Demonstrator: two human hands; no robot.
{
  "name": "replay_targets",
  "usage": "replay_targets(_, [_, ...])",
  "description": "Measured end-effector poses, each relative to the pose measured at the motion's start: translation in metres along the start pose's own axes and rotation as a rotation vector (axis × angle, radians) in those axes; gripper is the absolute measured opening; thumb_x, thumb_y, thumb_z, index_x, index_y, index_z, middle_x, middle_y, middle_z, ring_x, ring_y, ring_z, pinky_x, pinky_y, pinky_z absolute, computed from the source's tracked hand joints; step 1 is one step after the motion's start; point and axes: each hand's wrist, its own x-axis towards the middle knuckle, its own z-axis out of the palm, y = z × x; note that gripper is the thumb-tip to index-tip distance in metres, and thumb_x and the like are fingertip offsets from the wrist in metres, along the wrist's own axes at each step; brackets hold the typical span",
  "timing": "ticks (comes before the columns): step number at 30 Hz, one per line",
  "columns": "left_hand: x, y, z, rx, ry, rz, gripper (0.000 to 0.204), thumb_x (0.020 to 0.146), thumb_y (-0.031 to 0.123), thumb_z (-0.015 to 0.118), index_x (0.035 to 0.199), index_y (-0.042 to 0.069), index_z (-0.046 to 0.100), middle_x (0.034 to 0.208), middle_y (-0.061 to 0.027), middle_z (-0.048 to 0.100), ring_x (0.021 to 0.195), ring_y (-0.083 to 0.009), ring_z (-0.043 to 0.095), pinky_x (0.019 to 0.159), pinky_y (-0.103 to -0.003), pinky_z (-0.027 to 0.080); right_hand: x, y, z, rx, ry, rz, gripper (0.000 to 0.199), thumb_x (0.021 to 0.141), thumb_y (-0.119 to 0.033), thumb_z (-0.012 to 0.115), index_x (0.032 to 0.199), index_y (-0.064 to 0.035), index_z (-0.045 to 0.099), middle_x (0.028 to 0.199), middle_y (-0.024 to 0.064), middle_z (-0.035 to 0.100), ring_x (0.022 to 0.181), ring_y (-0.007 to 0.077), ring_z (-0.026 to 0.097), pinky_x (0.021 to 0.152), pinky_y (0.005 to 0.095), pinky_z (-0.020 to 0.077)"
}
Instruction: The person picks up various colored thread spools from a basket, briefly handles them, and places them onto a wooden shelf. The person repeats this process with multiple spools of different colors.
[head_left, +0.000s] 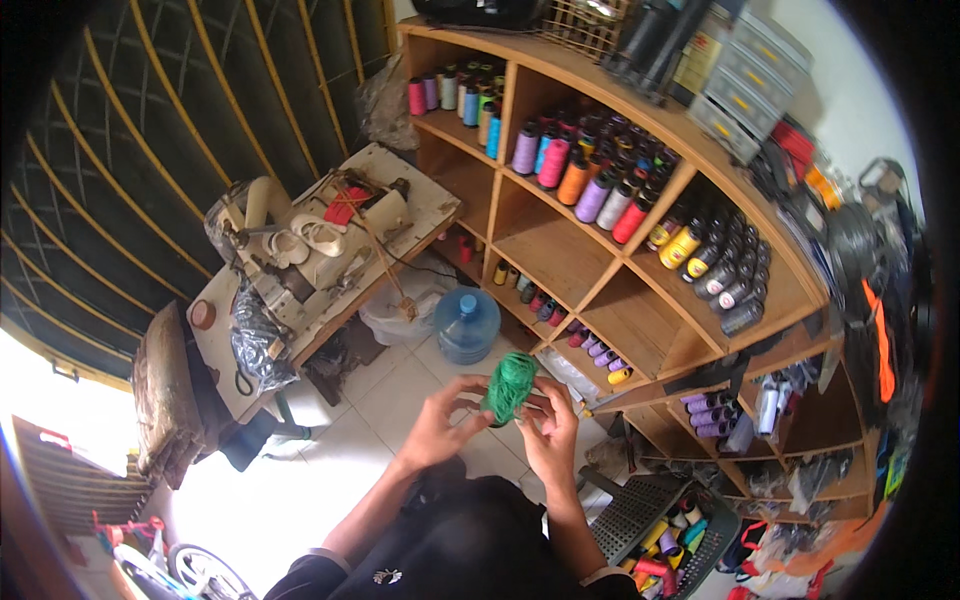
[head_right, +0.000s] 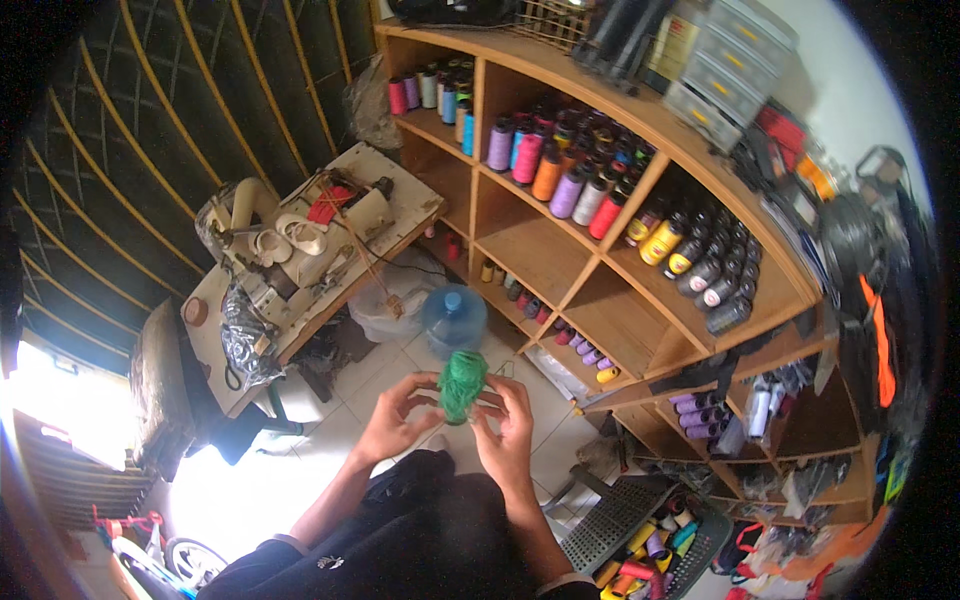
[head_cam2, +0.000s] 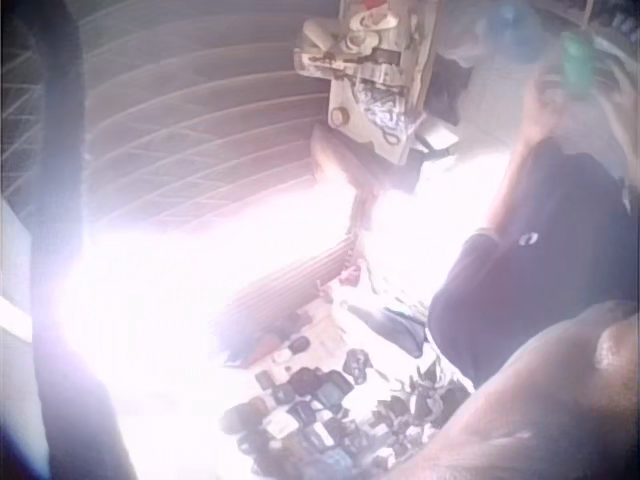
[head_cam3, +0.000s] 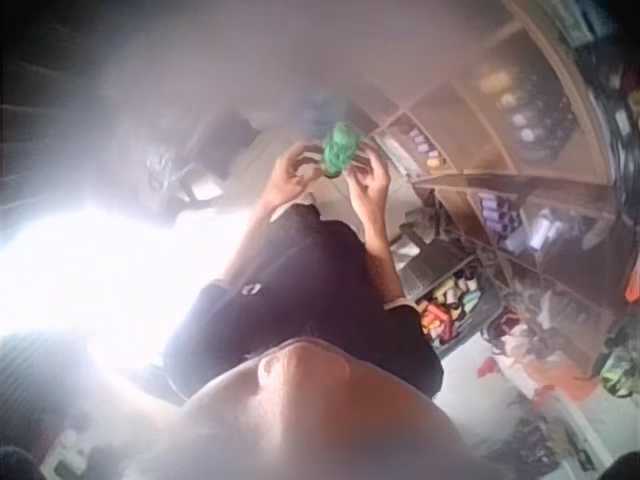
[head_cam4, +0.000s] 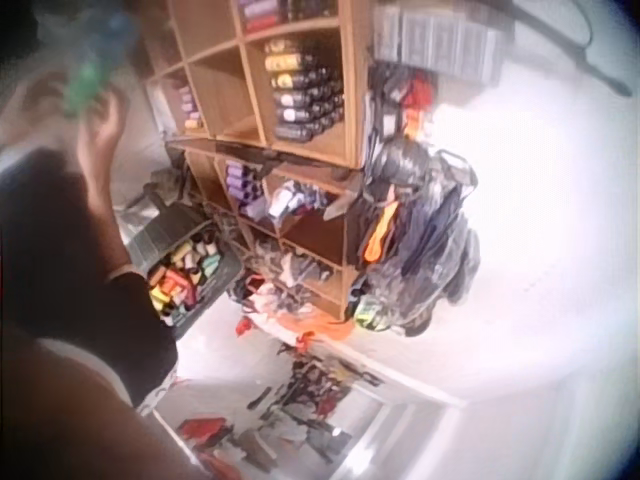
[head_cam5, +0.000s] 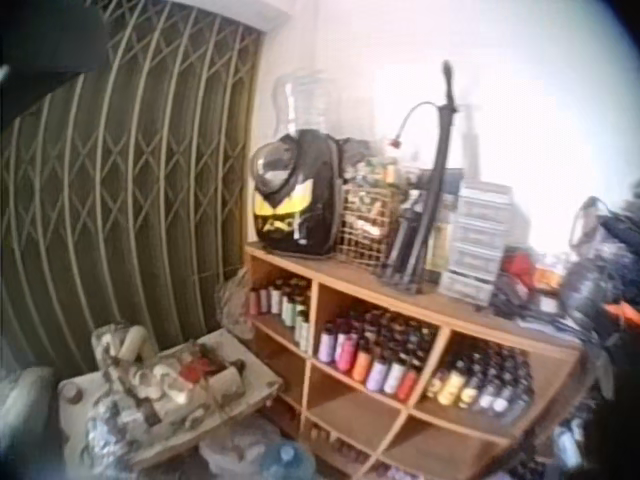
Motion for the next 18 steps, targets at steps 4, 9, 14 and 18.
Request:
replay_targets(4, [0.016, 0.001, -0.051, -0.168, 0.074, -0.071, 0.037, 0.088, 0.008, 0.063, 0.121, -0.002, 0.052, 0.115, -0.0112, 0.057, 0.111, -0.0202, 0.053, 0.093, -0.038, 0.046, 0.035, 0.010, 0.045, 0.027, -0.066, 0.012, 0.034, 0.085, 0.003, 0.063, 0.117, 0.0018, 0.055, 0.112, 0.0091, 0.054, 0.102, 0.0180, 0.059, 0.083, 0.0288, 0.0510])
replay_targets(9, [0.054, 0.013, -0.085, -0.343, 0.136, -0.033, 0.046, 0.089, 0.015, 0.066, 0.126, -0.004, 0.046, 0.116, -0.0137, 0.057, 0.111, -0.0221, 0.054, 0.092, -0.037, 0.047, 0.081, 0.017, 0.079, -0.034, -0.057, -0.017, 0.031, 0.083, 0.003, 0.064, 0.114, 0.0010, 0.059, 0.105, 0.0093, 0.058, 0.097, 0.0182, 0.061, 0.080, 0.0292, 0.0525])
replay_targets(14, [0.112, 0.018, -0.107, 0.073, 0.193, -0.013, 0.047, 0.086, 0.014, 0.068, 0.125, -0.003, 0.047, 0.114, -0.0131, 0.058, 0.104, -0.0202, 0.058, 0.086, -0.034, 0.051, 0.138, 0.033, 0.106, -0.075, -0.085, -0.066, 0.032, 0.082, 0.001, 0.065, 0.114, -0.0001, 0.059, 0.106, 0.0100, 0.059, 0.094, 0.0190, 0.062, 0.080, 0.0292, 0.0516])
replay_targets(18, [0.166, 0.001, -0.137, 0.101, 0.196, 0.012, 0.045, 0.085, 0.010, 0.069, 0.124, 0.000, 0.050, 0.112, -0.0107, 0.059, 0.103, -0.0182, 0.058, 0.081, -0.032, 0.053, 0.193, 0.053, 0.124, -0.032, -0.118, -0.063, 0.034, 0.082, 0.004, 0.063, 0.116, 0.0004, 0.058, 0.104, 0.0075, 0.056, 0.095, 0.0156, 0.059, 0.083, 0.0270, 0.0493])
